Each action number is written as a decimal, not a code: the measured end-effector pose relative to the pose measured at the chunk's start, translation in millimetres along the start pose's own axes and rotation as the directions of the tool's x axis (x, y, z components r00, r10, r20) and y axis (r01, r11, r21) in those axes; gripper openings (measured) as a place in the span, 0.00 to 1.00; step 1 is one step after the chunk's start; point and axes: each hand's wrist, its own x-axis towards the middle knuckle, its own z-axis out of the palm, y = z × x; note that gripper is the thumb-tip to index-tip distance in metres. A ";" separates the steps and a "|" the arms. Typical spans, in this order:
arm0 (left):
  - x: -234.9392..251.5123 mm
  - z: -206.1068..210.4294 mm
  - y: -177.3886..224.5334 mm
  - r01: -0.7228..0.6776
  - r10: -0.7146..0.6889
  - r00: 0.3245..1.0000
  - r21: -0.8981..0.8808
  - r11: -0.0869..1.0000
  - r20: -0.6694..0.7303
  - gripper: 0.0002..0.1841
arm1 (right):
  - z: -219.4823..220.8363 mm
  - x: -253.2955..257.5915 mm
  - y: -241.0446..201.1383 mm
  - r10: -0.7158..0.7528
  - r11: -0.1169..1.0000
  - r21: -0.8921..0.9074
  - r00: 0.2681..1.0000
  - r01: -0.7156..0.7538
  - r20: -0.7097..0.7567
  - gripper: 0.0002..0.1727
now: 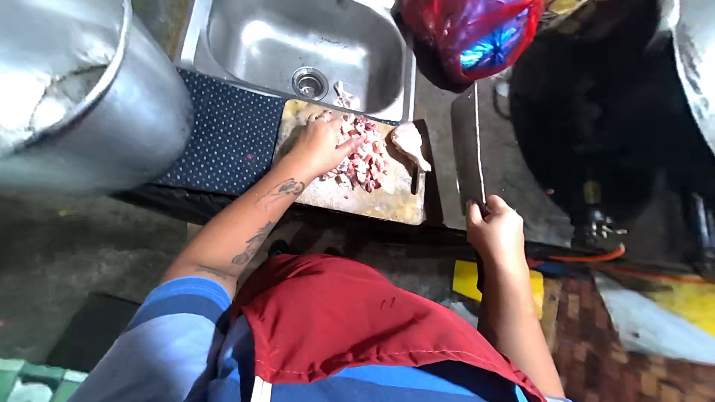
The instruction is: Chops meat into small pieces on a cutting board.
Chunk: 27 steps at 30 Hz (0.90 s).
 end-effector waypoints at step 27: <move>-401.2 356.0 -106.2 0.754 -0.964 0.034 -0.640 -0.150 0.265 0.17 | 108.9 15.1 21.8 -0.641 0.764 -0.070 0.740 0.642 -0.206 0.29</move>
